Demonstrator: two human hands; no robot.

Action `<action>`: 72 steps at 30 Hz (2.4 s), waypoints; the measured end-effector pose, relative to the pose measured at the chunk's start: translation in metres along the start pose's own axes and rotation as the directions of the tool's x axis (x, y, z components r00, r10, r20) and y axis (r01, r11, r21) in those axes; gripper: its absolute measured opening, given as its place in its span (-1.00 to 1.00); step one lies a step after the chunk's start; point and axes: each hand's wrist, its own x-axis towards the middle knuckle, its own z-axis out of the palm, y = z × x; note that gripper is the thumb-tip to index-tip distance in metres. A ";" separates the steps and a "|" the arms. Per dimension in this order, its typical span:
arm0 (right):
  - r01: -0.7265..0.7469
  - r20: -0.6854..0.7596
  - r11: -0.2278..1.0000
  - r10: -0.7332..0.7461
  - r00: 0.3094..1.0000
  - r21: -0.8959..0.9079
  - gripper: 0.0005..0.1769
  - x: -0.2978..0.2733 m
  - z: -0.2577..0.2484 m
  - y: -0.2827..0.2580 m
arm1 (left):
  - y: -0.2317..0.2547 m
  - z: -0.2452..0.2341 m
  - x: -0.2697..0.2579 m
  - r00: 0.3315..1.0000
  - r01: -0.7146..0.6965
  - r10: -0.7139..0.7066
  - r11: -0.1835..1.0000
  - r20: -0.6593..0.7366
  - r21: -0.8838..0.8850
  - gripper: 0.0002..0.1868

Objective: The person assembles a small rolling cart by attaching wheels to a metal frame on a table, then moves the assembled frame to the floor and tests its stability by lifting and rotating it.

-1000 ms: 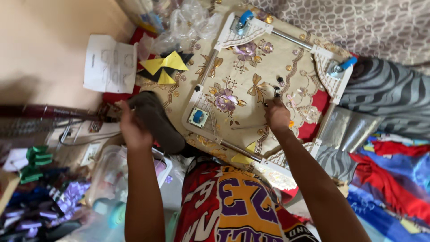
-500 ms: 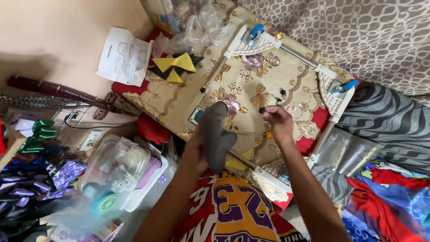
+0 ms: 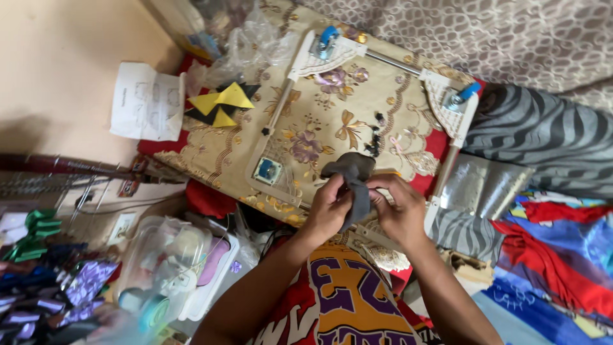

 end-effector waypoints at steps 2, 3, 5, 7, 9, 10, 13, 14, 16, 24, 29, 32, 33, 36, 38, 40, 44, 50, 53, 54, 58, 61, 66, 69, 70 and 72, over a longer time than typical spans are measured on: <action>-0.118 -0.036 0.993 0.119 0.992 0.028 -0.79 -0.009 0.001 -0.001 | -0.007 0.003 -0.004 1.000 -0.006 0.006 1.000 -0.007 -0.030 -0.84; -0.147 -0.042 0.988 0.149 0.988 0.055 -0.80 -0.013 0.002 0.000 | -0.010 0.005 -0.005 1.000 0.000 -0.001 0.998 -0.014 -0.055 -0.83; -0.198 -0.047 0.974 0.204 0.978 0.111 -0.82 -0.020 0.002 0.003 | -0.014 0.008 -0.005 0.999 0.011 -0.014 0.994 -0.035 -0.105 -0.79; -0.157 -0.041 0.977 0.164 0.986 0.147 -0.82 -0.024 0.001 0.006 | -0.016 0.009 -0.004 0.996 0.089 -0.086 0.965 0.022 -0.246 -0.85; -0.166 -0.021 0.968 0.173 0.985 0.186 -0.82 -0.029 -0.001 0.008 | -0.018 0.010 -0.005 0.976 0.212 -0.208 0.873 0.059 -0.439 -0.86; -0.195 -0.004 0.959 0.200 0.980 0.207 -0.83 -0.030 -0.001 0.008 | -0.019 0.009 -0.005 0.953 0.284 -0.292 0.781 0.077 -0.556 -0.85; -0.258 0.048 0.924 0.255 0.966 0.284 -0.82 -0.031 -0.004 0.010 | -0.022 0.007 -0.005 0.931 0.343 -0.333 0.664 0.147 -0.664 -0.75; -0.275 0.067 0.910 0.268 0.961 0.311 -0.81 -0.032 -0.005 0.010 | -0.024 0.006 -0.006 0.934 0.342 -0.315 0.662 0.167 -0.667 -0.70; -0.216 0.090 0.933 0.198 0.976 0.289 -0.79 -0.032 -0.007 0.012 | -0.029 0.003 -0.008 0.945 0.318 -0.284 0.686 0.162 -0.655 -0.76; -0.194 0.167 0.969 0.168 0.972 0.153 -0.66 -0.034 0.000 0.024 | -0.038 -0.008 -0.013 0.962 0.270 -0.241 0.794 0.127 -0.544 -0.77; -0.181 0.035 0.966 0.177 0.984 0.185 -0.71 -0.030 0.012 0.020 | -0.031 -0.007 -0.016 0.965 0.263 -0.263 0.965 0.006 0.005 -0.75; 0.103 0.025 0.994 -0.102 0.994 -0.047 -0.74 -0.019 0.010 0.012 | -0.026 -0.013 -0.019 0.982 0.190 -0.190 0.982 0.019 0.020 -0.74; 0.133 0.050 0.990 -0.130 0.990 -0.050 -0.72 -0.015 0.010 0.009 | -0.025 -0.018 -0.020 0.982 0.188 -0.187 0.981 0.026 -0.056 -0.74; 0.122 0.137 0.993 -0.120 0.983 -0.008 -0.67 -0.004 0.016 0.002 | -0.027 -0.034 -0.023 0.989 0.149 -0.147 0.982 0.028 -0.118 -0.73; -0.022 0.210 0.997 0.007 0.978 0.070 -0.66 -0.001 0.024 0.000 | -0.030 -0.049 -0.023 0.996 0.078 -0.080 0.995 0.026 0.068 -0.71; -0.102 0.261 0.987 0.067 0.963 0.123 -0.60 -0.002 0.034 0.000 | -0.031 -0.067 -0.024 0.997 0.079 -0.078 0.997 0.028 -0.014 -0.67; -0.200 0.249 0.951 0.140 0.958 0.234 -0.69 -0.003 0.063 0.011 | -0.008 -0.129 -0.029 0.957 0.006 -0.059 0.983 -0.284 -0.182 -0.61; -0.331 0.344 0.937 0.276 0.897 0.111 -0.62 0.002 0.113 0.040 | 0.043 -0.248 -0.012 0.750 -0.192 0.220 0.975 -0.623 0.113 -0.75; -0.280 0.367 0.955 0.227 0.902 0.098 -0.71 -0.001 0.147 0.053 | 0.027 -0.292 0.016 0.698 0.087 0.281 0.880 -0.659 0.468 -0.71; -0.249 0.384 0.965 0.197 0.902 0.088 -0.73 -0.004 0.157 0.057 | 0.013 -0.303 0.024 0.700 0.191 0.273 0.819 -0.660 0.541 -0.68; -0.139 0.446 0.990 0.115 0.888 0.021 -0.78 -0.018 0.191 0.074 | -0.053 -0.324 0.037 0.811 0.230 0.356 0.535 -0.464 0.813 -0.44; -0.056 0.457 0.996 0.083 0.886 -0.072 -0.79 -0.026 0.202 0.084 | -0.089 -0.320 0.033 0.870 0.267 0.261 0.463 -0.418 0.845 -0.27; 0.041 0.413 0.994 0.003 0.911 -0.098 -0.73 -0.045 0.208 0.085 | -0.109 -0.295 0.014 0.904 0.279 0.195 0.404 -0.380 0.871 -0.41; -0.069 0.391 0.989 0.114 0.913 -0.129 -0.75 -0.049 0.214 0.084 | -0.105 -0.288 0.011 0.910 0.274 0.196 0.376 -0.365 0.885 -0.54; -0.063 0.388 0.986 0.120 0.914 -0.157 -0.74 -0.050 0.215 0.086 | -0.105 -0.287 0.012 0.909 0.279 0.198 0.368 -0.368 0.887 -0.60; -0.034 0.409 0.977 0.119 0.905 -0.208 -0.74 -0.054 0.218 0.089 | -0.105 -0.286 0.011 0.907 0.276 0.209 0.360 -0.365 0.891 -0.63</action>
